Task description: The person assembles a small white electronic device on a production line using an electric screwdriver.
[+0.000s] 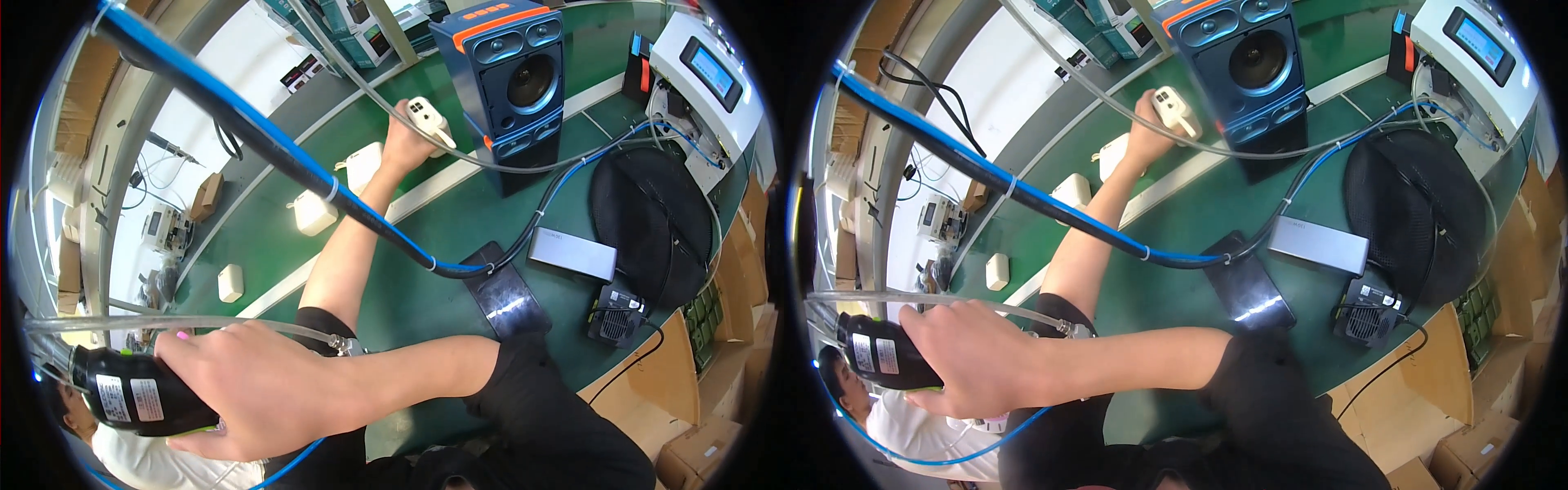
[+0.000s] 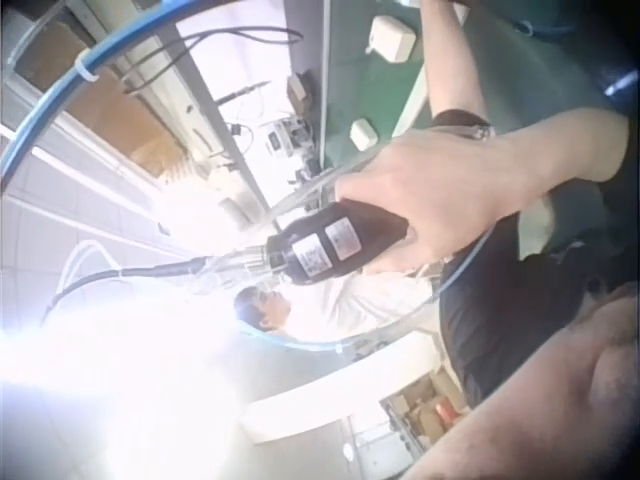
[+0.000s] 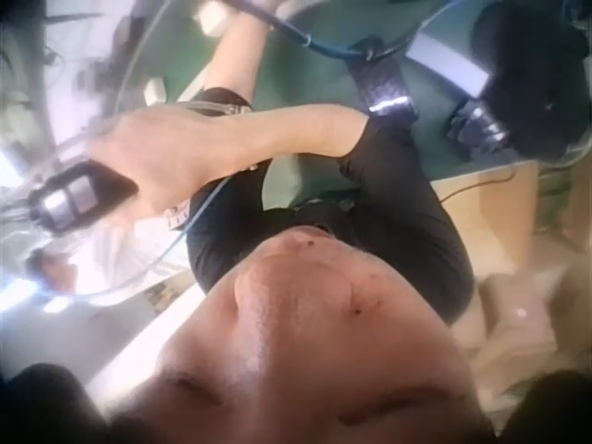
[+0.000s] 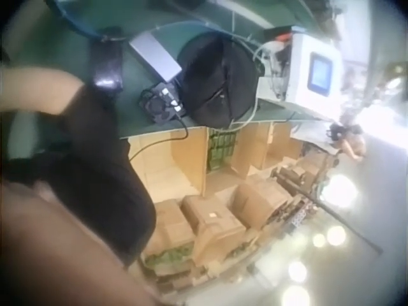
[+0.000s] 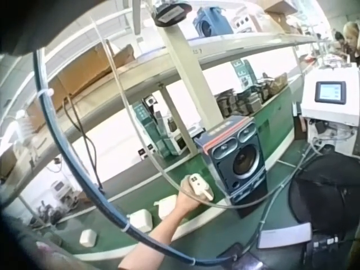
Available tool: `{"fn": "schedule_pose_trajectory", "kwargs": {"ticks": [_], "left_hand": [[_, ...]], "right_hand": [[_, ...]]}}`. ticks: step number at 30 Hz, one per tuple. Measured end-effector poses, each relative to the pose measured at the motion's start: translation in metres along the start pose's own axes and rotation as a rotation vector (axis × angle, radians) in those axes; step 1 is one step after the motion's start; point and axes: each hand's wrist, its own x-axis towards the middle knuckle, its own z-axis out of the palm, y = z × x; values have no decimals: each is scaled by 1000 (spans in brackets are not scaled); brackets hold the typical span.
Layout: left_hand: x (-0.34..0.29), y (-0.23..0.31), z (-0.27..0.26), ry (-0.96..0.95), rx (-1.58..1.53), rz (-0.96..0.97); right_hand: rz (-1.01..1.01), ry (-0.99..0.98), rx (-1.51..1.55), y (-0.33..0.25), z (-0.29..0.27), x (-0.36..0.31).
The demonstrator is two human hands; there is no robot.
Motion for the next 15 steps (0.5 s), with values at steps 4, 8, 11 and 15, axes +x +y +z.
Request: {"fn": "schedule_pose_trajectory", "kwargs": {"ticks": [4, 8, 11, 15], "left_hand": [[0, -46, -3, -58, 278, 61], [-23, -20, -20, -173, 642, -66], [-38, -26, -28, -353, 992, -237], [-38, -28, -25, -381, 1031, -256]], "right_hand": [[-43, 43, 6, 0, 1, 4], [10, 58, -25, 9, -12, 2], [8, 17, -25, 6, -10, 3], [-41, 44, -8, 7, -4, 1]]}}
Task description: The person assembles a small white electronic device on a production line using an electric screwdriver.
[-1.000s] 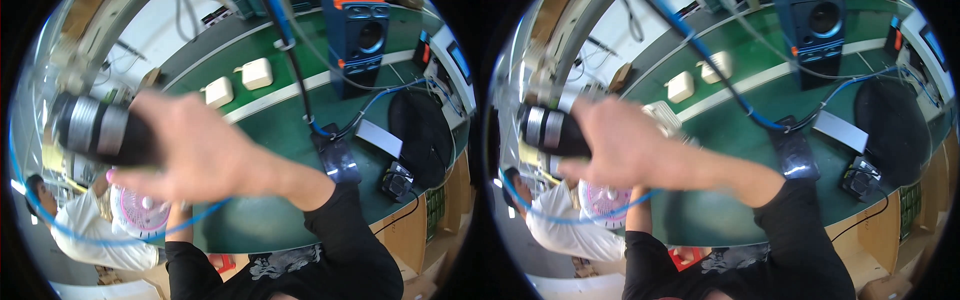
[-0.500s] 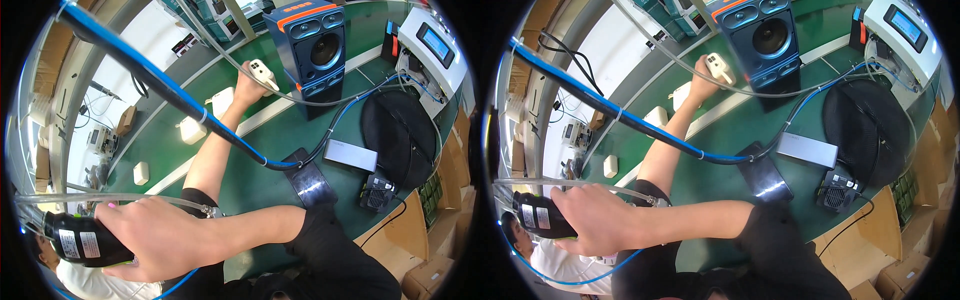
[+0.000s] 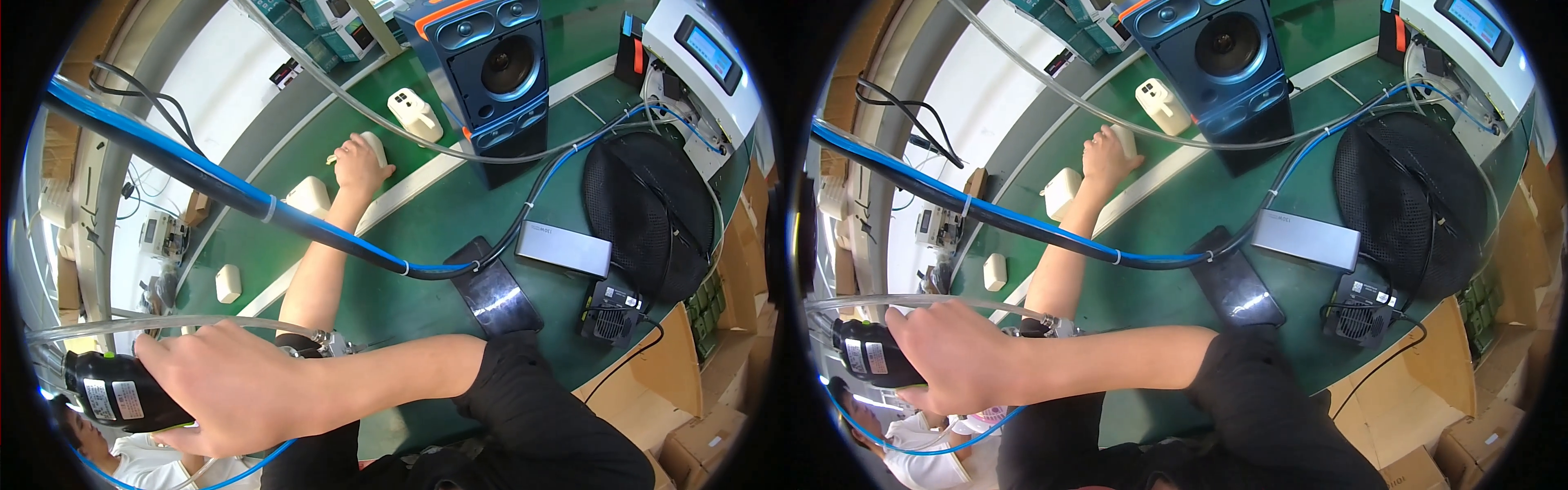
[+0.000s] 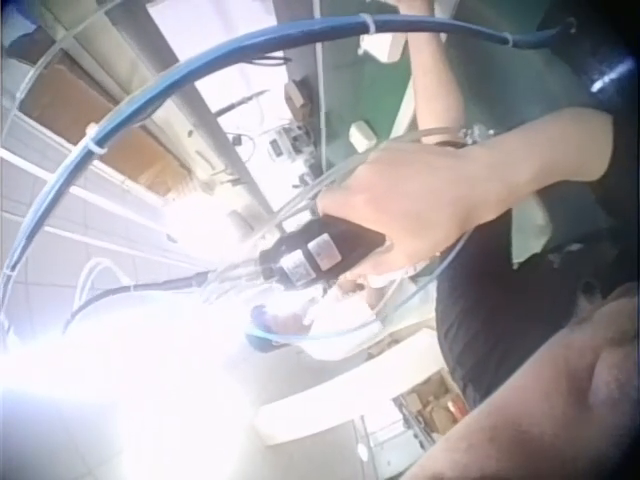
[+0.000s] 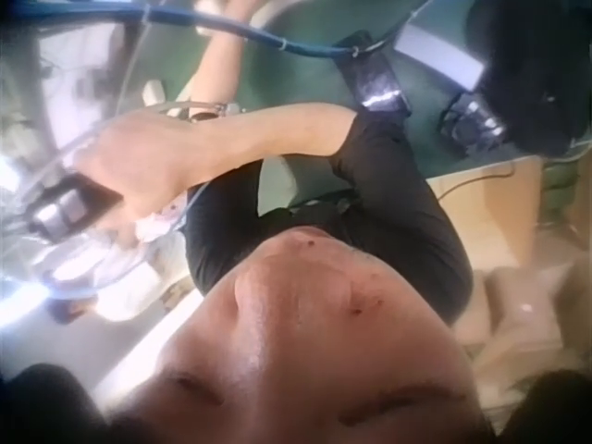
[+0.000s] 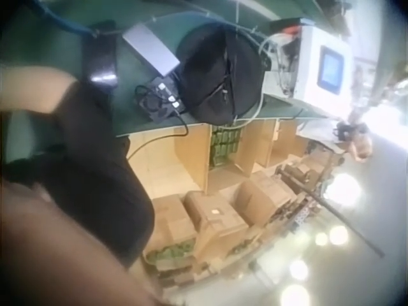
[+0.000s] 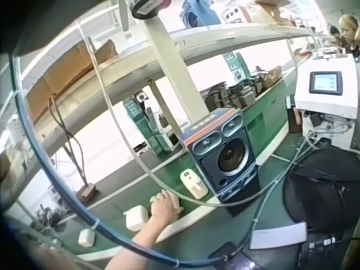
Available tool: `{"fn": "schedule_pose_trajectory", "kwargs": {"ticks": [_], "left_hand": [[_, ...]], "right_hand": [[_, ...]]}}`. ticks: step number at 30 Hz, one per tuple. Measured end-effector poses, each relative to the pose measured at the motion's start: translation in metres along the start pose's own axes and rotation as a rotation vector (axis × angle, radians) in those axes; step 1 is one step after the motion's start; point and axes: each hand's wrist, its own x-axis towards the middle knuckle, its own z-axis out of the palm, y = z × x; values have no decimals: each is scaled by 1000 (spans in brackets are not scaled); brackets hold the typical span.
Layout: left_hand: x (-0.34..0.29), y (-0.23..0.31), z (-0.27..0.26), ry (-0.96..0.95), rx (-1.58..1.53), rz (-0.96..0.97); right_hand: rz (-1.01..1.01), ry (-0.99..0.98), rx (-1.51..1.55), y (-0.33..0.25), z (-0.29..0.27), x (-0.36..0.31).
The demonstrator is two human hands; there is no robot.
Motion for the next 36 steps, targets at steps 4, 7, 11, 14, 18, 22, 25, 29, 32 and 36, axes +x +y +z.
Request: {"fn": "schedule_pose_trajectory", "kwargs": {"ticks": [4, 7, 11, 14, 18, 22, 25, 29, 32, 36], "left_hand": [[7, 13, -2, -142, -119, -29], [7, 27, 2, -101, -14, -105], [5, 16, 12, 100, 18, -153], [11, 28, 17, 162, 17, -141], [0, -21, 2, 148, -295, 70], [-60, -36, -50, 197, -591, 171], [-128, -75, -82, 190, -797, 141], [-234, -118, -85, 248, -1034, -97], [-291, -163, -53, -284, -1769, 5], [-339, -174, 18, -582, -1707, 90]], "right_hand": [[-6, 22, -6, -1, 1, -1], [15, -16, -6, -1, -7, 1], [30, -22, -12, -7, -1, 7], [26, 18, -49, 2, -10, 4], [42, 2, -62, -8, -4, 7], [104, 13, -133, 0, -9, 3], [58, 60, -66, -3, -10, 2], [26, 94, -44, -3, -5, 4], [203, 49, 52, -16, -13, 7], [161, 107, -20, -5, -5, 8]]}}
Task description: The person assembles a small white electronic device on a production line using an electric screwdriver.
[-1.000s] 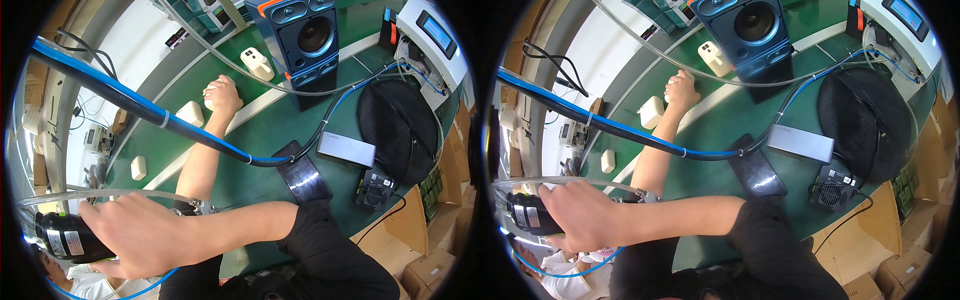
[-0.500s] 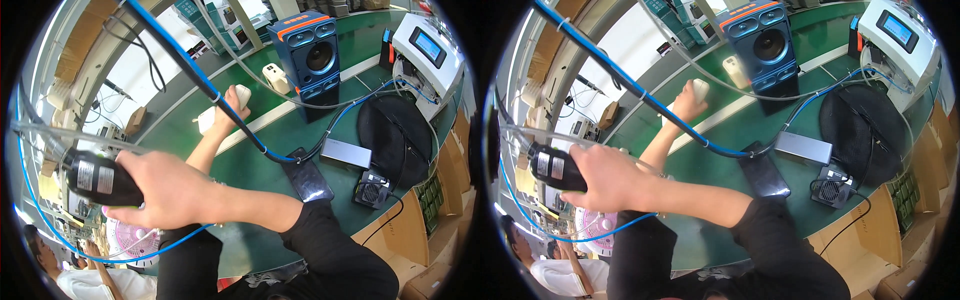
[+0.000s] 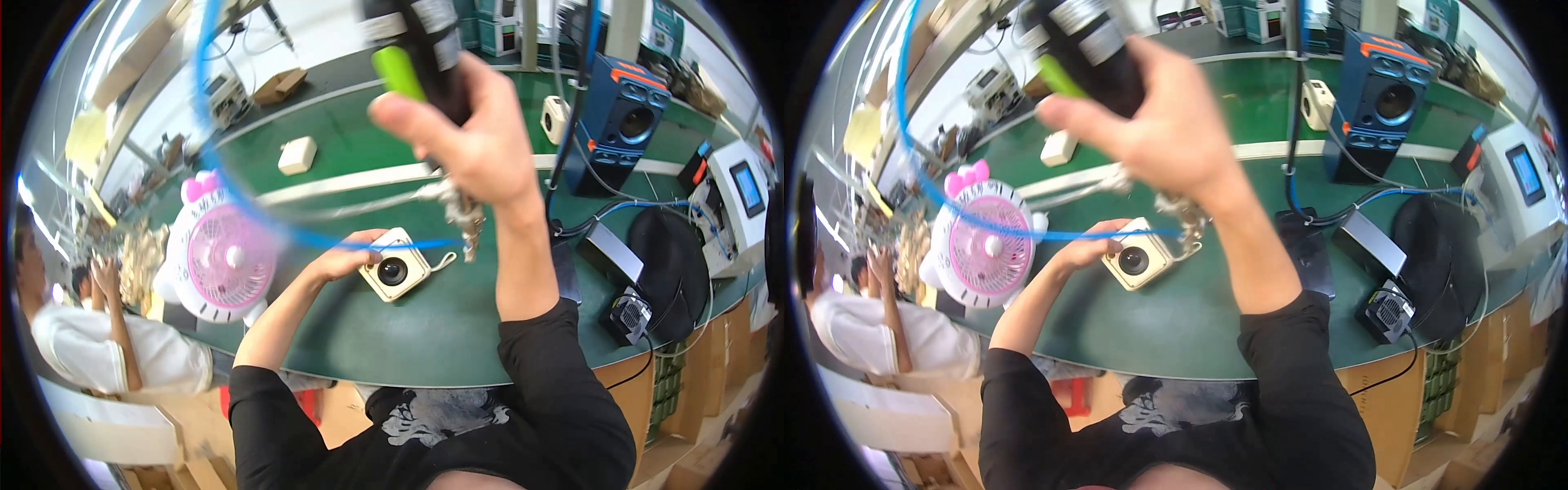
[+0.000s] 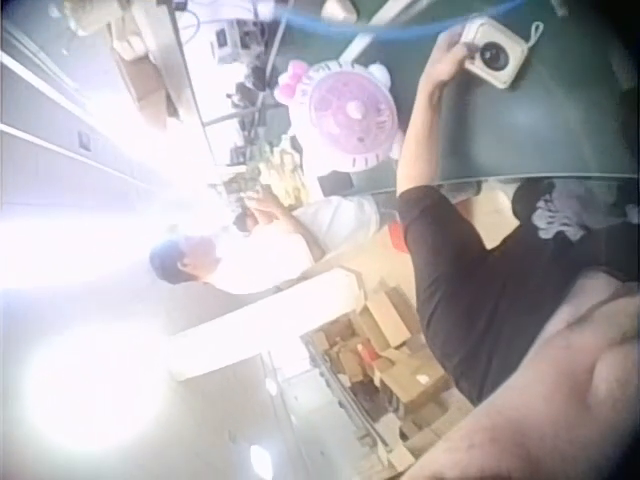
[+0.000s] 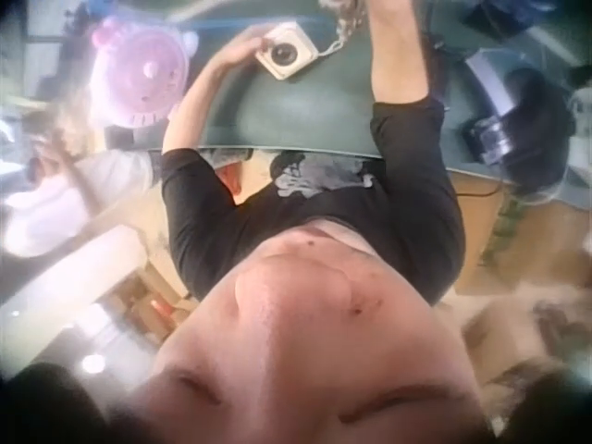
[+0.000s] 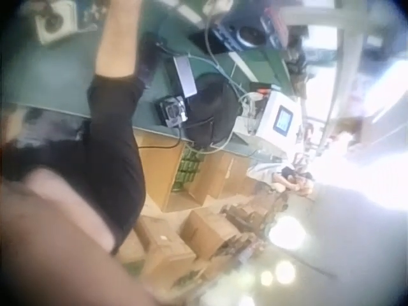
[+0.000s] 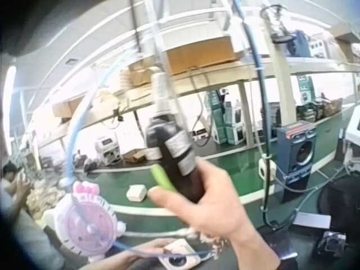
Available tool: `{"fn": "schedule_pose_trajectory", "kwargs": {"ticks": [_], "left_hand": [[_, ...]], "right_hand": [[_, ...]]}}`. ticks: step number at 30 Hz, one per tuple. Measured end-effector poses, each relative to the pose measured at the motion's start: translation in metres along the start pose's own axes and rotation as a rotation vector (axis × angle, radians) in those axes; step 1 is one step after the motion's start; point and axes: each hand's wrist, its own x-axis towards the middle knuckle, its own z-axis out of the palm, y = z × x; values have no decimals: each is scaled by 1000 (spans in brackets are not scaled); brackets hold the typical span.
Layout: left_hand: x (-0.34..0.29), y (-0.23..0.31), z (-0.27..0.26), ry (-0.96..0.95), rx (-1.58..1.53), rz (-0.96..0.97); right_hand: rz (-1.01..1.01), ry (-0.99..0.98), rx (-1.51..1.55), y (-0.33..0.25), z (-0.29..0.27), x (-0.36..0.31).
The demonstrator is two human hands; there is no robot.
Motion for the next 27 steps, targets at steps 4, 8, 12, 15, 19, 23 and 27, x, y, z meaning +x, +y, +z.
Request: {"fn": "schedule_pose_trajectory", "kwargs": {"ticks": [4, 8, 12, 15, 19, 23, 27], "left_hand": [[-5, 7, 23, -6, -149, 74], [1, 13, 17, -36, 56, 119], [11, -6, 11, 91, 297, 151], [11, -4, 14, 79, 285, 200], [-2, 13, 32, 186, 403, 212], [-16, 27, 71, 360, 981, 148], [-18, 24, 86, 430, 1053, 86]], "right_hand": [[-14, 17, -58, 28, -1, 9], [41, -3, 13, 30, 15, 26], [3, -25, 125, 16, 40, 36], [52, -1, 138, 11, 48, 39], [41, -59, 223, 11, 62, 38], [43, -205, 505, 25, 59, 40], [52, -64, 215, 23, 65, 34]]}}
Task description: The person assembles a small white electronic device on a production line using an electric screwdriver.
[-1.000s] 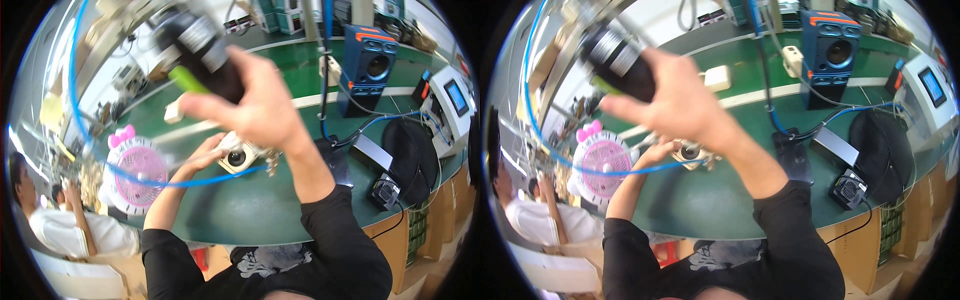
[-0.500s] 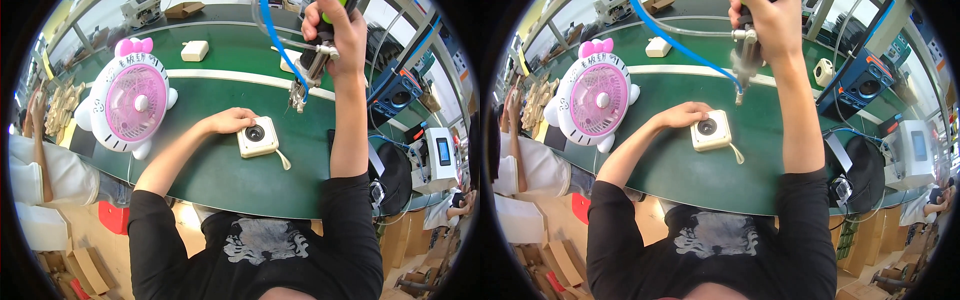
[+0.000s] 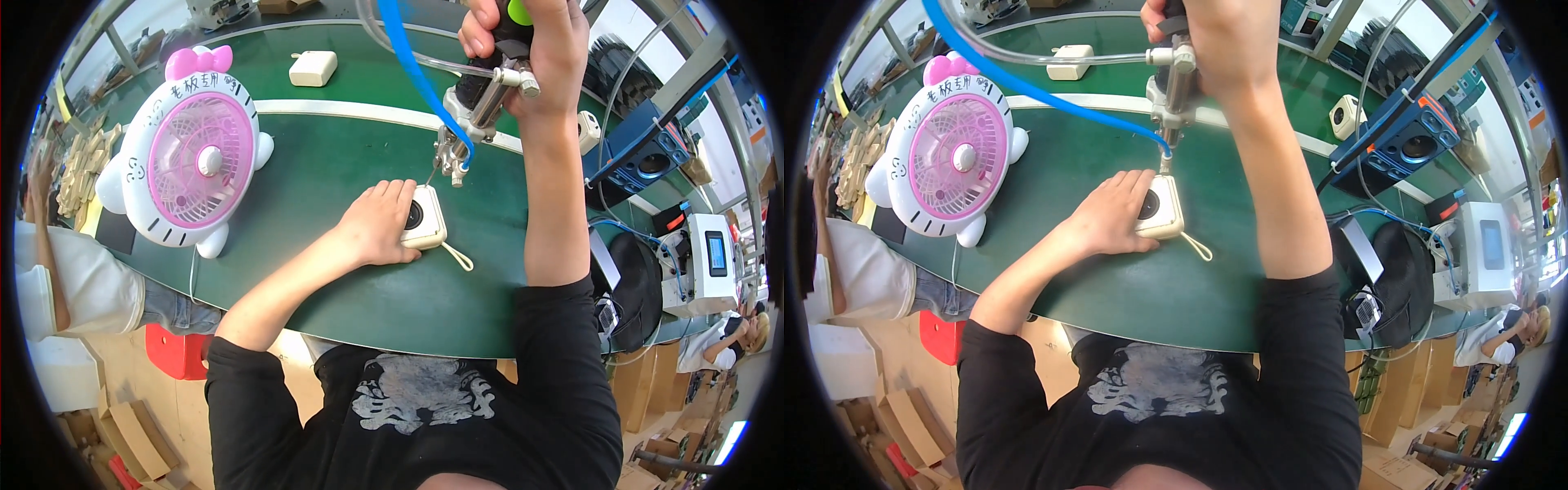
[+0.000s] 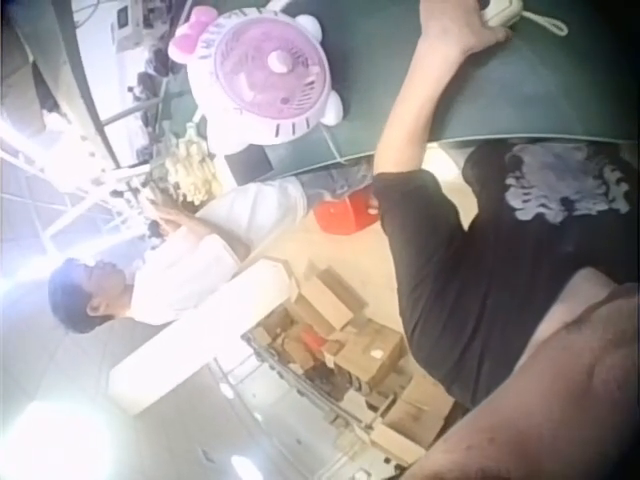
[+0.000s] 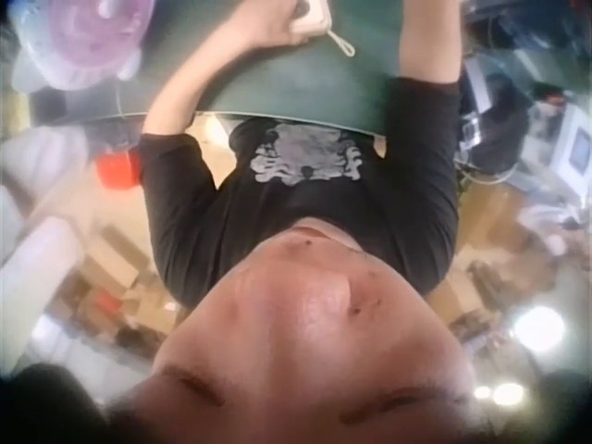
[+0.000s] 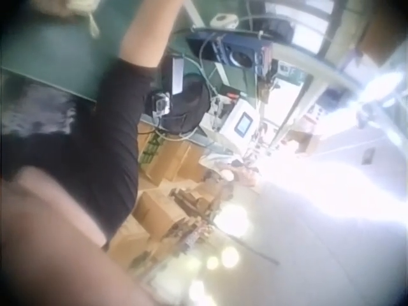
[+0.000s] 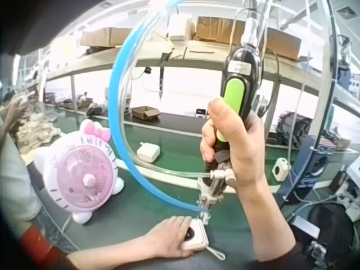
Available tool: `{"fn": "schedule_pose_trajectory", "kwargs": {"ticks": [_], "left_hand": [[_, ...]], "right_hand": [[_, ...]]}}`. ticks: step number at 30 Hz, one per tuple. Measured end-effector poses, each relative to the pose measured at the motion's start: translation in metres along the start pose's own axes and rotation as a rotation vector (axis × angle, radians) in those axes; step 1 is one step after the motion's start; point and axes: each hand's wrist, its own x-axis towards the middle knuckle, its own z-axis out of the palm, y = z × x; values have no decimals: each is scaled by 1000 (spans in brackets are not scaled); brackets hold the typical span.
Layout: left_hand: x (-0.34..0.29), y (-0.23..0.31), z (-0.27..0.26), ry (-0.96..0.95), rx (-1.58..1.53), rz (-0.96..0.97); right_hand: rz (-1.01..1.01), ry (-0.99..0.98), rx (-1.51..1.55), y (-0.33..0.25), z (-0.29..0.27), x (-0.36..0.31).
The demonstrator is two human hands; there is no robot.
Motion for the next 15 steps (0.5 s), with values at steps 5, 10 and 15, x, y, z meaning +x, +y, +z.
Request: {"fn": "schedule_pose_trajectory", "kwargs": {"ticks": [5, 10, 15], "left_hand": [[-1, 0, 1, 11, -68, -7], [-3, 3, -2, 4, -57, -22], [2, 7, -10, -23, -70, -15]], "right_hand": [[23, -22, -23, 9, -2, -3], [113, -42, 11, 26, -2, -11], [4, -56, -28, 39, -12, -19]]}}
